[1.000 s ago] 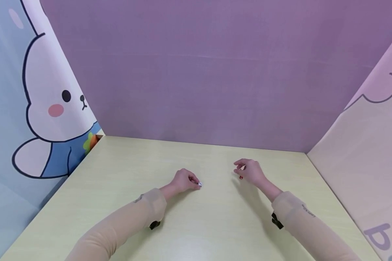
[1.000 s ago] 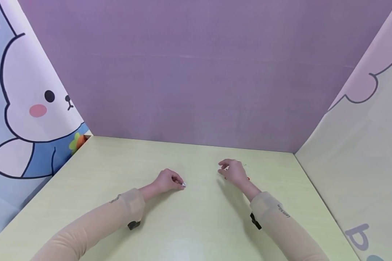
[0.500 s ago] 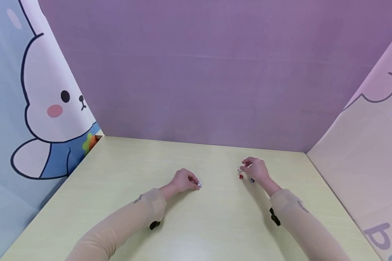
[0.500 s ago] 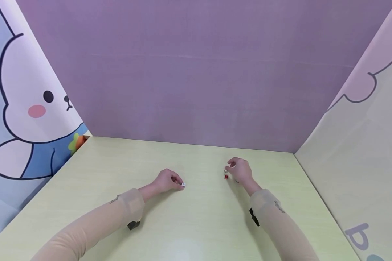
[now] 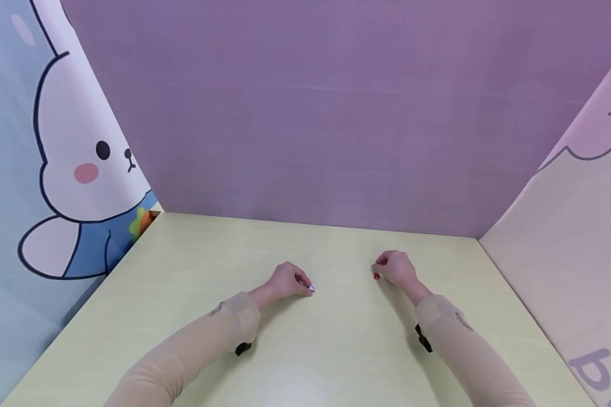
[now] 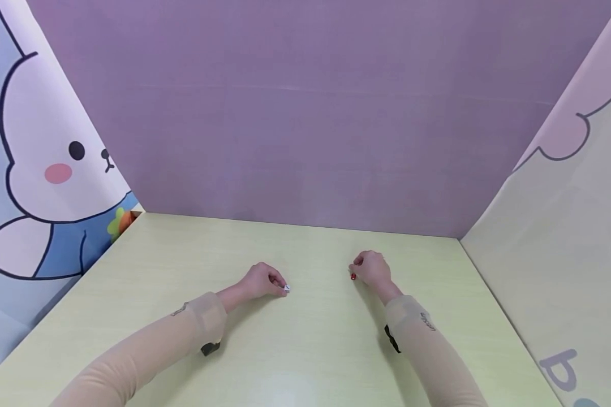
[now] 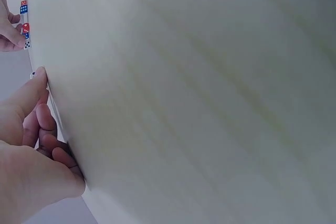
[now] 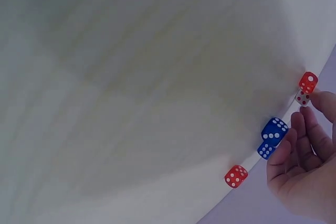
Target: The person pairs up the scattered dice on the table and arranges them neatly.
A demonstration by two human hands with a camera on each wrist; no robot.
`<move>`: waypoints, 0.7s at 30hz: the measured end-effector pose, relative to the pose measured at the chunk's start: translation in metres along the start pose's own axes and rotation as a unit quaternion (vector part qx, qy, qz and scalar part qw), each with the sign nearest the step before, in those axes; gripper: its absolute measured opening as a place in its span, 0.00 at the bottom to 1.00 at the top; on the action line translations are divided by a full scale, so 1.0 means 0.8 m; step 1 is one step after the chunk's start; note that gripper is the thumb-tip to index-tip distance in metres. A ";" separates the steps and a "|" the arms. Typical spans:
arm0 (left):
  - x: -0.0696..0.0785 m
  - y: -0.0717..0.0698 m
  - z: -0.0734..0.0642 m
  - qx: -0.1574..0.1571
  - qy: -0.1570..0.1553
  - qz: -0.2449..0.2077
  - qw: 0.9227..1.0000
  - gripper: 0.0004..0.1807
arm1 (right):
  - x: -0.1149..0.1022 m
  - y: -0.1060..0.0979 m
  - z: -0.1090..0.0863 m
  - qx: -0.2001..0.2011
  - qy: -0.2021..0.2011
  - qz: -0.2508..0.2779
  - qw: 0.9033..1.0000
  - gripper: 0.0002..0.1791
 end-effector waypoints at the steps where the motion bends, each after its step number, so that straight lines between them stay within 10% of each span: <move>1: 0.001 0.000 0.000 0.000 0.001 0.000 1.000 0.08 | -0.001 0.000 0.000 0.001 -0.002 0.001 1.000 0.11; 21: -0.002 0.002 0.004 -0.004 -0.009 0.004 1.000 0.09 | -0.022 0.019 -0.005 -0.043 -0.048 0.067 0.996 0.06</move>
Point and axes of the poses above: each hand's wrist, its own z-axis towards the middle knuckle, its own y-axis out of the palm, x = y × z, the point moved 3 cm from there along z, towards the middle knuckle, and after that the axes turned 7 degrees about x, right-handed, at the moved point
